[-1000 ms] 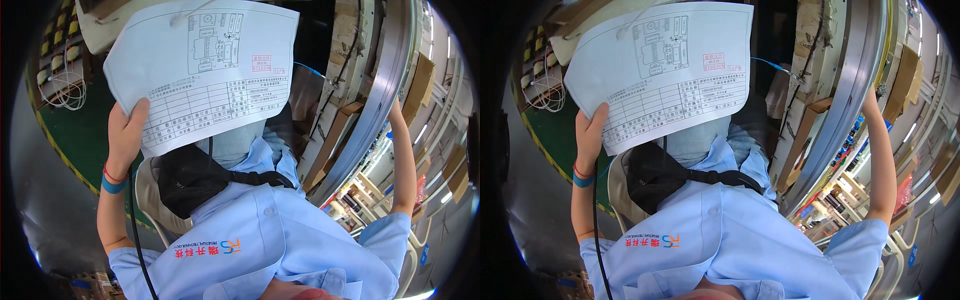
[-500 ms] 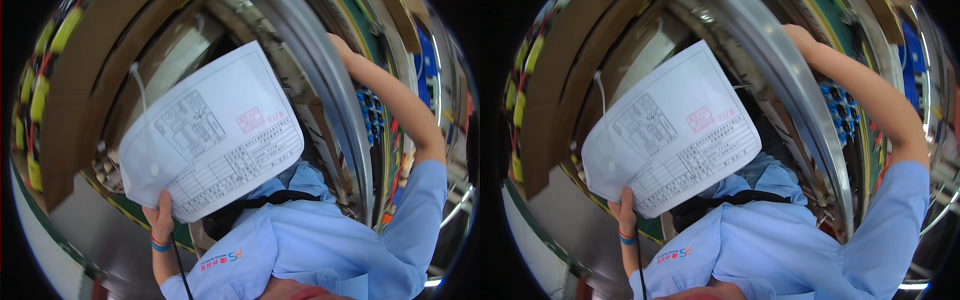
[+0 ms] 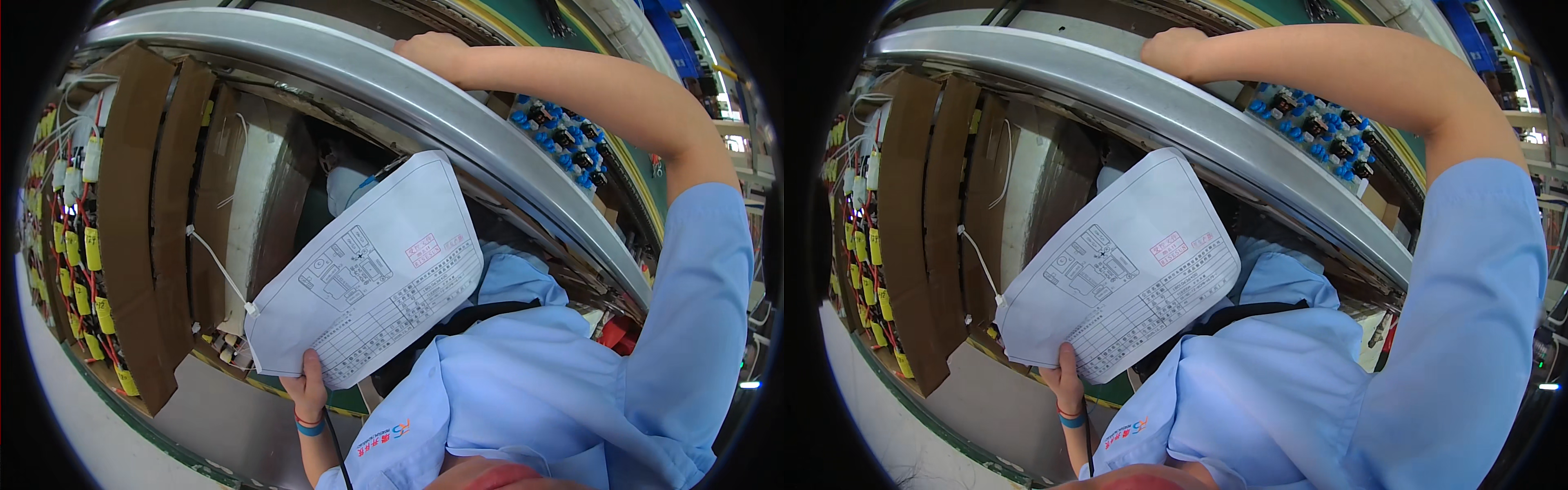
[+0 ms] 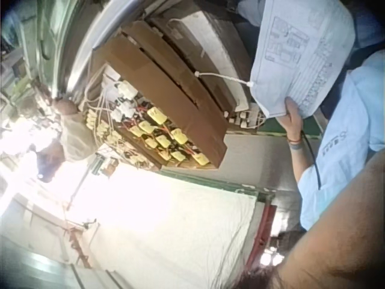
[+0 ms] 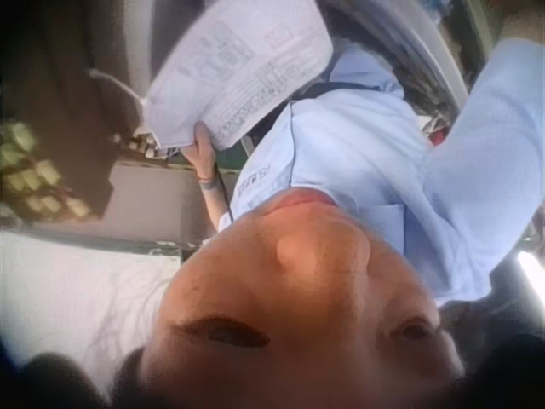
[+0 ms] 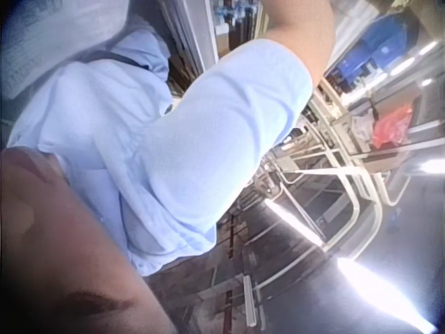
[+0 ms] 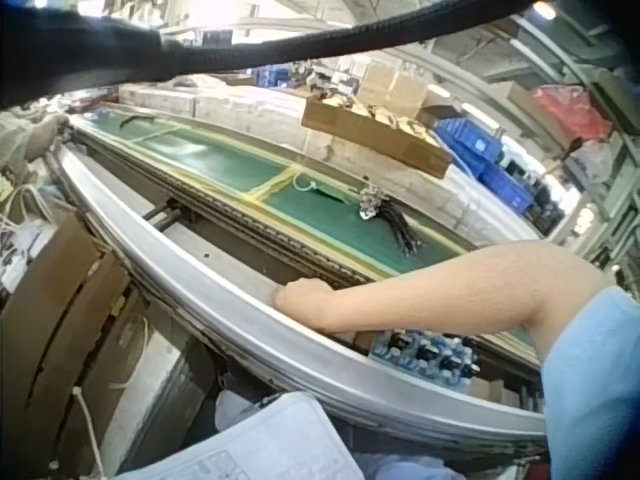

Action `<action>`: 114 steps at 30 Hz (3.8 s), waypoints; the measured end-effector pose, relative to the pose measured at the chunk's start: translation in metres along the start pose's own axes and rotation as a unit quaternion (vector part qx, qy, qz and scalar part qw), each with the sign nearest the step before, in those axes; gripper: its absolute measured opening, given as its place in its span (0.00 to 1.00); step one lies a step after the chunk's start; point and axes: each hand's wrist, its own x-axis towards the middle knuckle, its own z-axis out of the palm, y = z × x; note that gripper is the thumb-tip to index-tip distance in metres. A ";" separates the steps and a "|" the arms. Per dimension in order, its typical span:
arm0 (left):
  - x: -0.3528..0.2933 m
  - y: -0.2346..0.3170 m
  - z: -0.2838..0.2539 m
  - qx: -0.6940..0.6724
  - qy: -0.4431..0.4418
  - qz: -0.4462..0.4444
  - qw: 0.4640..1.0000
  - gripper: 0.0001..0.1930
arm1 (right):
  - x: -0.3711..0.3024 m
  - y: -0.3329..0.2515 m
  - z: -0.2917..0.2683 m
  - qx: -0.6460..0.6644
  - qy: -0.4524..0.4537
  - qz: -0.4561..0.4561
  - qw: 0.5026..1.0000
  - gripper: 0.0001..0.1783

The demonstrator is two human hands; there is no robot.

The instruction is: Checking instruction sheets and then connecting wires to components on a moving assembly line.

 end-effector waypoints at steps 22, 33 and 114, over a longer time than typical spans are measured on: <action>-0.015 0.012 0.009 -0.003 0.104 0.008 0.995 0.12 | -0.063 0.030 -0.055 0.044 0.056 -0.036 0.997 0.11; 0.009 0.008 0.041 -0.034 0.171 0.165 0.971 0.29 | -0.315 0.039 0.074 0.275 0.299 0.154 0.901 0.08; 0.259 0.285 0.398 -0.048 -0.355 0.289 0.888 0.14 | -0.427 0.123 0.120 0.606 0.377 0.323 0.622 0.18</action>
